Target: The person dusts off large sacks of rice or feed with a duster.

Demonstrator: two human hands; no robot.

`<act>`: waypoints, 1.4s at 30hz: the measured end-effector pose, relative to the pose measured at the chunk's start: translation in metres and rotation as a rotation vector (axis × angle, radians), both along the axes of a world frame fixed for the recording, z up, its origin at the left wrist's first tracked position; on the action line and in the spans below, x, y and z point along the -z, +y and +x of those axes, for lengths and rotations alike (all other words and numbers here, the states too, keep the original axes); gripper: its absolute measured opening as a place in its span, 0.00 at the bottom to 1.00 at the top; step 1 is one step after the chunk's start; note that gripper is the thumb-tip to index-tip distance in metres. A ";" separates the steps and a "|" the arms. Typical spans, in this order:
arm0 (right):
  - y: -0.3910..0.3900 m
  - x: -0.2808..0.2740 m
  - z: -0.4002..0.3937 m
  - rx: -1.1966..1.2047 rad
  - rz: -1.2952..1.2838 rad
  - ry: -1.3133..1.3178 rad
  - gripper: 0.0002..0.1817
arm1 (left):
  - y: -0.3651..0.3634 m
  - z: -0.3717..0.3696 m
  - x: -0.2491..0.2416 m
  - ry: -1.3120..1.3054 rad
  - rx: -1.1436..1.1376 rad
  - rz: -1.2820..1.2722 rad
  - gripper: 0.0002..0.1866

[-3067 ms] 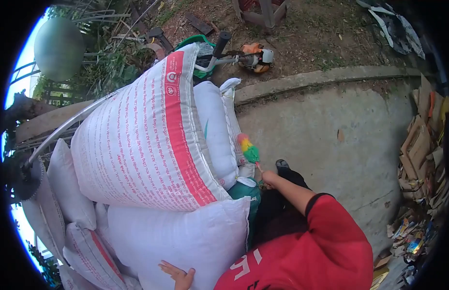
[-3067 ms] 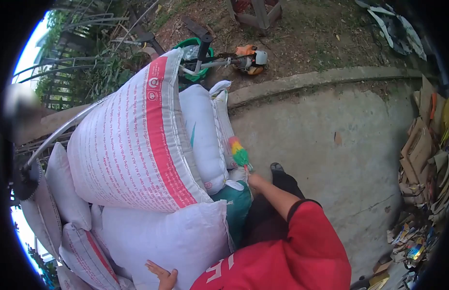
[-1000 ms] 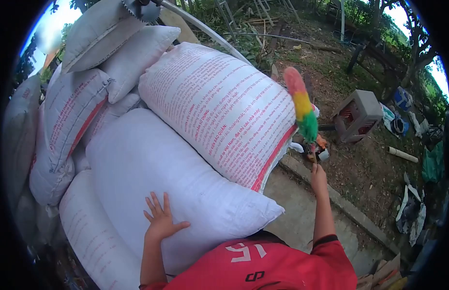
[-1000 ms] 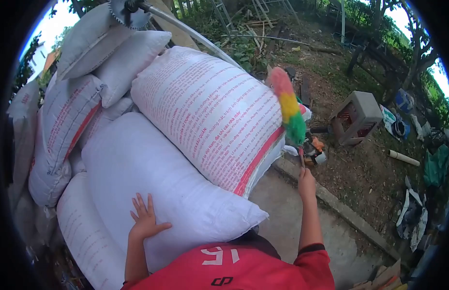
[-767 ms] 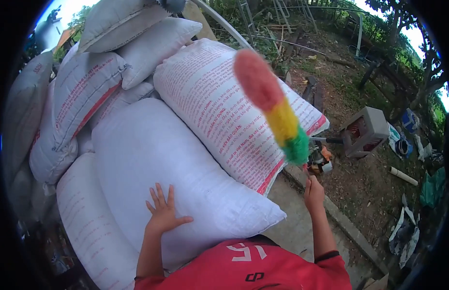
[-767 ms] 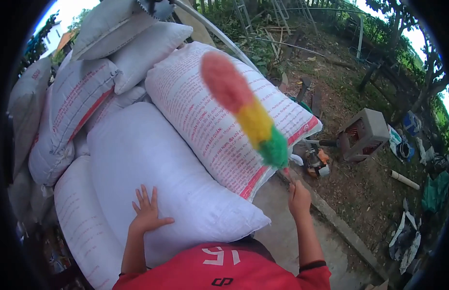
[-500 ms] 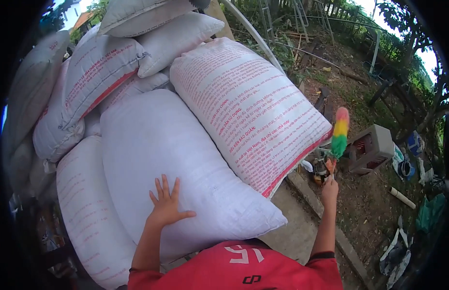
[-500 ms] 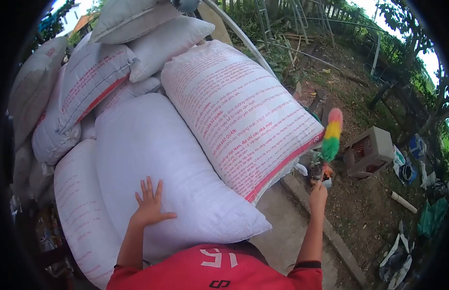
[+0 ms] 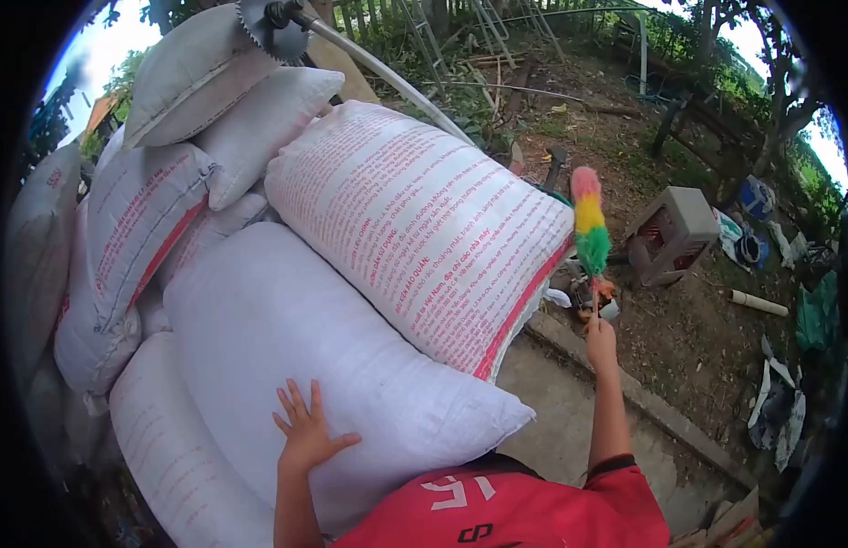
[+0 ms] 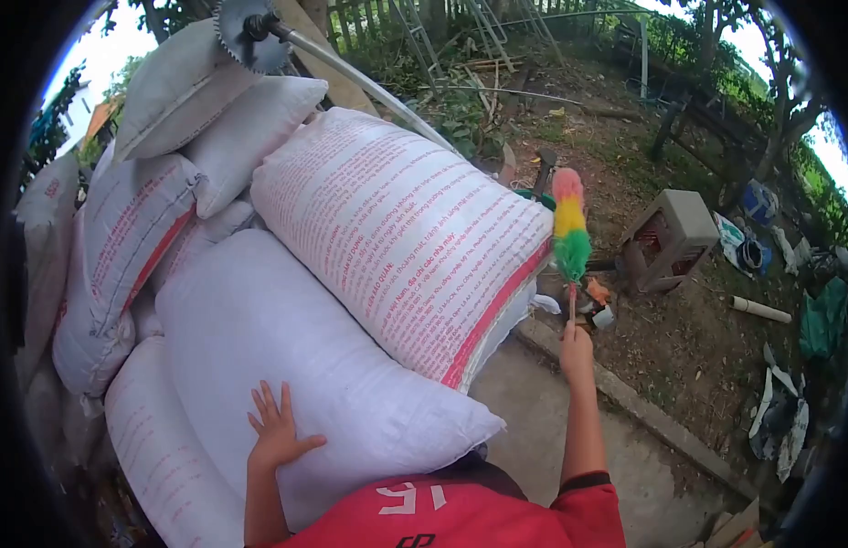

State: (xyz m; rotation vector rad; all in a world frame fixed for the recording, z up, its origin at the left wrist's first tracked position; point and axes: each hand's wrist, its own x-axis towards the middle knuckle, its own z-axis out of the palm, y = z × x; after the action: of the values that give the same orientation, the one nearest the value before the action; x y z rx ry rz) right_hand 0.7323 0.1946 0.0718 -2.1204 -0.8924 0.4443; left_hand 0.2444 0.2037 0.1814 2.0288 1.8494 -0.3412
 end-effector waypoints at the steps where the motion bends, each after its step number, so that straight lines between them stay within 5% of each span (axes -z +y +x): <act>1: -0.010 0.001 -0.020 0.013 0.107 -0.048 0.21 | 0.000 0.001 0.000 -0.002 -0.023 -0.012 0.64; 6: -0.053 0.020 -0.051 -0.059 -0.126 -0.319 0.21 | 0.005 0.006 -0.005 0.013 -0.035 -0.095 0.65; 12: -0.076 0.069 -0.041 0.299 -0.105 0.024 0.18 | 0.007 0.000 0.003 0.020 -0.022 -0.096 0.66; 18: -0.111 0.048 -0.104 0.045 0.017 -0.057 0.16 | 0.007 -0.005 0.010 0.036 0.012 -0.073 0.67; 21: -0.116 0.036 -0.104 -0.076 -0.374 -0.242 0.14 | 0.007 0.001 0.003 0.052 -0.014 -0.092 0.65; 23: -0.126 0.059 -0.091 0.121 -0.333 -0.265 0.15 | 0.006 0.003 0.000 0.048 -0.026 -0.096 0.64; 27: -0.125 0.094 -0.066 0.321 -0.168 0.189 0.16 | 0.003 0.005 0.000 0.070 -0.029 -0.100 0.64; 30: -0.129 0.065 -0.099 0.337 0.081 0.285 0.18 | 0.002 0.007 0.003 0.055 -0.028 -0.037 0.63; 36: -0.209 0.079 -0.133 -0.408 -0.152 0.022 0.15 | 0.001 0.006 0.009 0.060 -0.030 -0.022 0.62; 40: -0.267 0.163 -0.102 -0.409 -0.237 0.093 0.15 | -0.001 0.012 0.007 0.083 -0.092 -0.018 0.62; 42: -0.291 0.187 -0.077 -0.250 -0.595 0.082 0.16 | -0.003 0.024 -0.004 0.125 -0.084 -0.033 0.60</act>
State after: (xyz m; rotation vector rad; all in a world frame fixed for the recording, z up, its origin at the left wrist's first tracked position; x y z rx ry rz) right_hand 0.6553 -0.0967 -0.1151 -2.4982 -1.0772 1.0221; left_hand 0.2683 0.2011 0.1854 1.9419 1.9826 -0.4813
